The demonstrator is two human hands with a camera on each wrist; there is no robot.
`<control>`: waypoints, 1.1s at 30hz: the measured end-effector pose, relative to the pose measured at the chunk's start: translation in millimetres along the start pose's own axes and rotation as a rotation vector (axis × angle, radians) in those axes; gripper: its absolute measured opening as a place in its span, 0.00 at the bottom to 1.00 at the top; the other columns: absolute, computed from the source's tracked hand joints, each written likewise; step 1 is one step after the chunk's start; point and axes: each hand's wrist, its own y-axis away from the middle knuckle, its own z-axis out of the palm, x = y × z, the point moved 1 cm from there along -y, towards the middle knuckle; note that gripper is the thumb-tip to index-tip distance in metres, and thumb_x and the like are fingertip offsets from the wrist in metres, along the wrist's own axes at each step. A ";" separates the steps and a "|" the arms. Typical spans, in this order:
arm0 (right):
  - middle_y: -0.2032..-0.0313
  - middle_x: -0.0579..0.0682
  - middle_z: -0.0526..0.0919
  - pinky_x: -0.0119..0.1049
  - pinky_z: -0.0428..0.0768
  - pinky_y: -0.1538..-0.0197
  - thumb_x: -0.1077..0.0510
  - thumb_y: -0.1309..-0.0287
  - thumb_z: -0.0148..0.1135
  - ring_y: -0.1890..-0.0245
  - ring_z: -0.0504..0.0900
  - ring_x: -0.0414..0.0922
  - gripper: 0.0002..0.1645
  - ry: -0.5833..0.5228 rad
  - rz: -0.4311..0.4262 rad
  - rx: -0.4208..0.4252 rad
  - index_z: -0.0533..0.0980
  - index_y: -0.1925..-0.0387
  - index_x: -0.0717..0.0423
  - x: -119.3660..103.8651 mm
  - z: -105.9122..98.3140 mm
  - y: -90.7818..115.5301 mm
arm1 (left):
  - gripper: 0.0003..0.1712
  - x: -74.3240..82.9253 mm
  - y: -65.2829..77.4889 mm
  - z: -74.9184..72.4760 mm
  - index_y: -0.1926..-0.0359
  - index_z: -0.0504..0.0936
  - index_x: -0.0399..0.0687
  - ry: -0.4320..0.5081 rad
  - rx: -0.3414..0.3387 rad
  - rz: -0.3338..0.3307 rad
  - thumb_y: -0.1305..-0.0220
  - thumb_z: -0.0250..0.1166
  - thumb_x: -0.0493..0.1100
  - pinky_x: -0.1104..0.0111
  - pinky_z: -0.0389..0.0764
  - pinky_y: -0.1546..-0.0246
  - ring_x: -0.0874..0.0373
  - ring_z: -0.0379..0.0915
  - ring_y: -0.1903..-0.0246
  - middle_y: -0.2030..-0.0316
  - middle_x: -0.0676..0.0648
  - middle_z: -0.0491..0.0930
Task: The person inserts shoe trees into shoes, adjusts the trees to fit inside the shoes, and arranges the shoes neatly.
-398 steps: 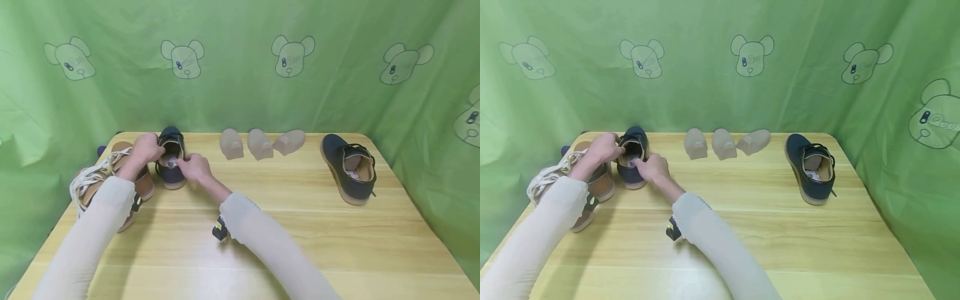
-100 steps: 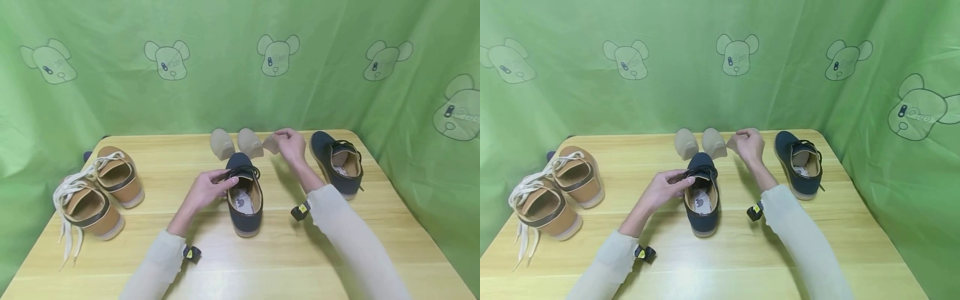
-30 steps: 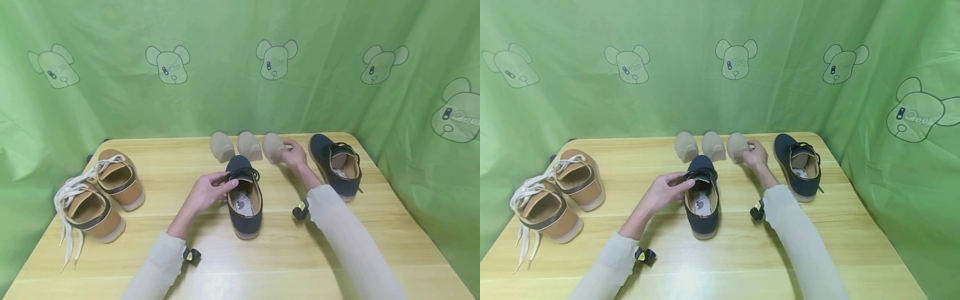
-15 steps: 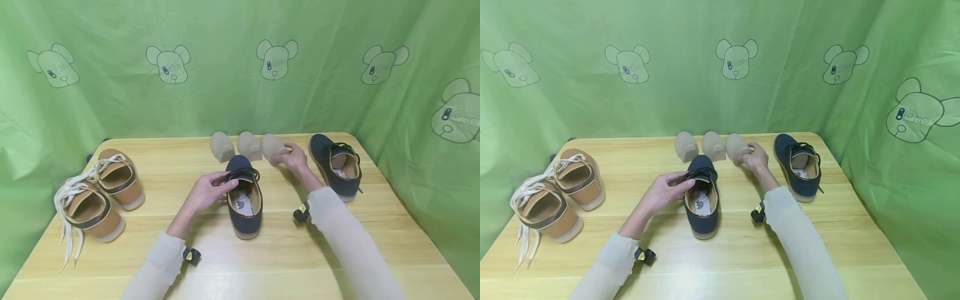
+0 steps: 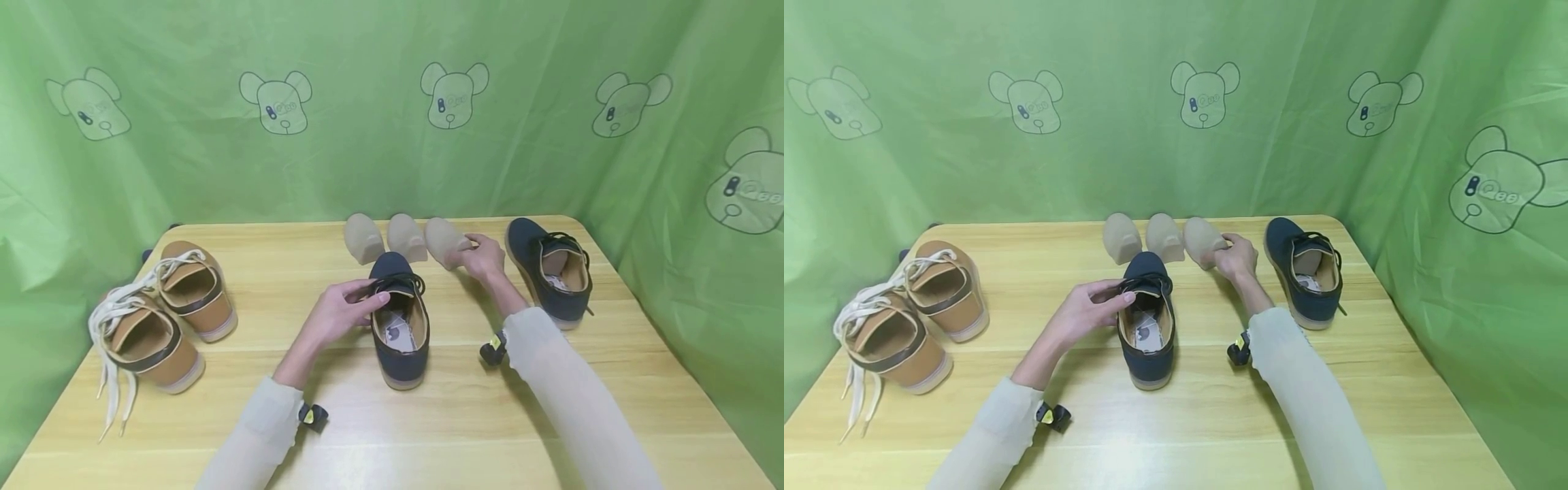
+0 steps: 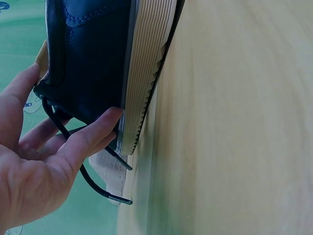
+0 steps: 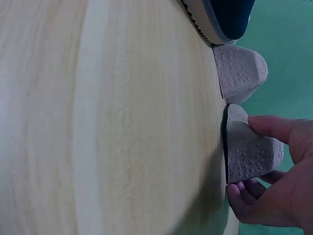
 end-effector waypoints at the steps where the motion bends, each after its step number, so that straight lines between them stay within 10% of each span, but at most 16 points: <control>1: 0.37 0.63 0.77 0.54 0.70 0.31 0.49 0.49 0.72 0.35 0.69 0.61 0.47 -0.003 0.000 0.006 0.68 0.28 0.52 -0.3 -0.5 0.0 | 0.37 0.3 -0.1 0.0 0.37 0.81 0.60 0.000 0.000 0.000 0.45 0.73 0.69 0.63 0.84 0.56 0.56 0.86 0.65 0.46 0.50 0.86; 33: 0.44 0.60 0.83 0.49 0.73 0.37 0.52 0.52 0.76 0.42 0.76 0.56 0.41 -0.185 -0.057 0.167 0.74 0.35 0.53 -9.0 -8.9 17.1 | 0.38 -1.8 -1.1 0.1 0.37 0.81 0.59 0.013 -0.006 0.008 0.45 0.73 0.68 0.63 0.85 0.56 0.56 0.86 0.64 0.45 0.50 0.85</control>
